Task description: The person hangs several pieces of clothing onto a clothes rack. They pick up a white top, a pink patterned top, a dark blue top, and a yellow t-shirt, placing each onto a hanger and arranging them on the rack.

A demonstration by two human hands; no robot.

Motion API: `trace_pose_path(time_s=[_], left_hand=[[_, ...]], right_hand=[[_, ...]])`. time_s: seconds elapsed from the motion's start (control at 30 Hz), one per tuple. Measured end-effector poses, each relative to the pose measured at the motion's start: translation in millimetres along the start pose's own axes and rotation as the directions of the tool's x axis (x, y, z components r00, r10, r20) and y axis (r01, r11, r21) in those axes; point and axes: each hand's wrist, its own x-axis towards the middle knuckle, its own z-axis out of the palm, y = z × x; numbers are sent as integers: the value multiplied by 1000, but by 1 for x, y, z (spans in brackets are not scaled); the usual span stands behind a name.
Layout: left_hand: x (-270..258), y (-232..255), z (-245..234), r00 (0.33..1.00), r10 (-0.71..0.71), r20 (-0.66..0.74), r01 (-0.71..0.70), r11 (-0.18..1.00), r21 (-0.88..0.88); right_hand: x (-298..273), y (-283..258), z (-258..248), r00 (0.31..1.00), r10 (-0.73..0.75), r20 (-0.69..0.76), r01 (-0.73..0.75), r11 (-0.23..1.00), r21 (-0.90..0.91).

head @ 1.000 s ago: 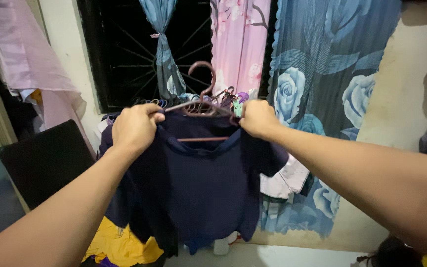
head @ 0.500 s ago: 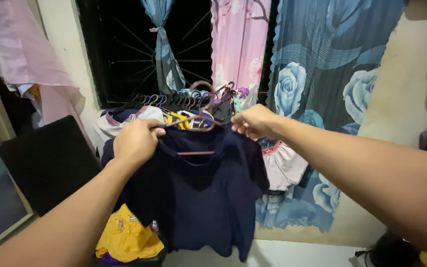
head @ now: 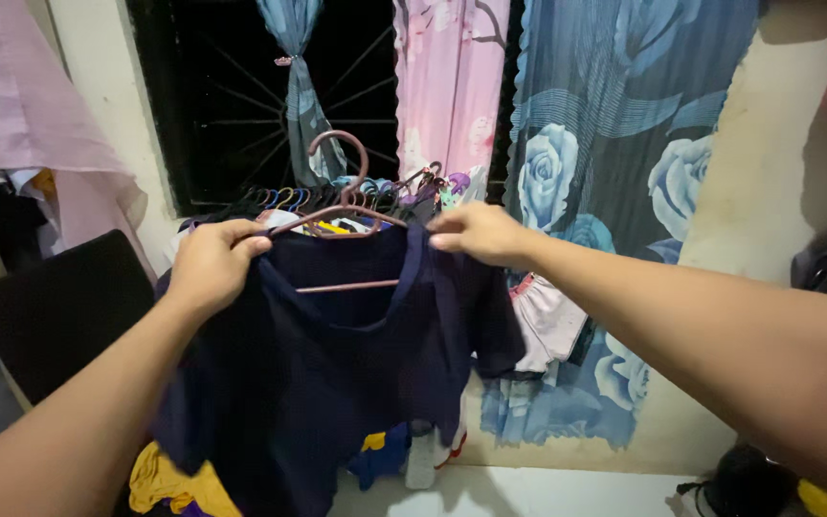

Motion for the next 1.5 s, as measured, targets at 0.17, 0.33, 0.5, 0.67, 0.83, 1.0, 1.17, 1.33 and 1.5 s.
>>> trace_pose_path(time_s=[0.17, 0.33, 0.5, 0.67, 0.83, 1.0, 1.17, 1.33, 1.5], left_hand=[[-5, 15, 1, 1000, 30, 6, -29, 993, -113], [-17, 8, -28, 982, 187, 23, -185, 980, -68], [-36, -25, -29, 979, -176, 103, 165, 981, 104], [-45, -50, -16, 934, -332, 134, 327, 943, 53], [-45, -54, -9, 905, -368, 212, 365, 930, 56], [-36, -62, 4, 952, -229, 205, 226, 973, 36], [-18, -94, 30, 965, -85, 247, 128, 978, -164], [0, -107, 61, 964, 2, 265, 91, 937, -337], [8, -91, 75, 935, -75, 346, 176, 947, -269]], right_hand=[[14, -38, 14, 996, -79, -31, 80, 996, 39], [20, -20, 16, 995, -13, -95, 32, 981, 193], [22, 9, 12, 998, -46, -35, 57, 879, 473], [13, 12, 16, 999, 28, -26, -15, 911, 411], [1, 16, 23, 996, 89, 1, -84, 943, 321], [-9, 12, 32, 997, -8, -78, 18, 992, 128], [-7, -7, 39, 994, -7, -112, 7, 1000, -4], [-3, -4, 51, 994, 7, -113, -10, 1000, -23], [2, 20, 56, 971, 196, -137, -208, 975, -78]])
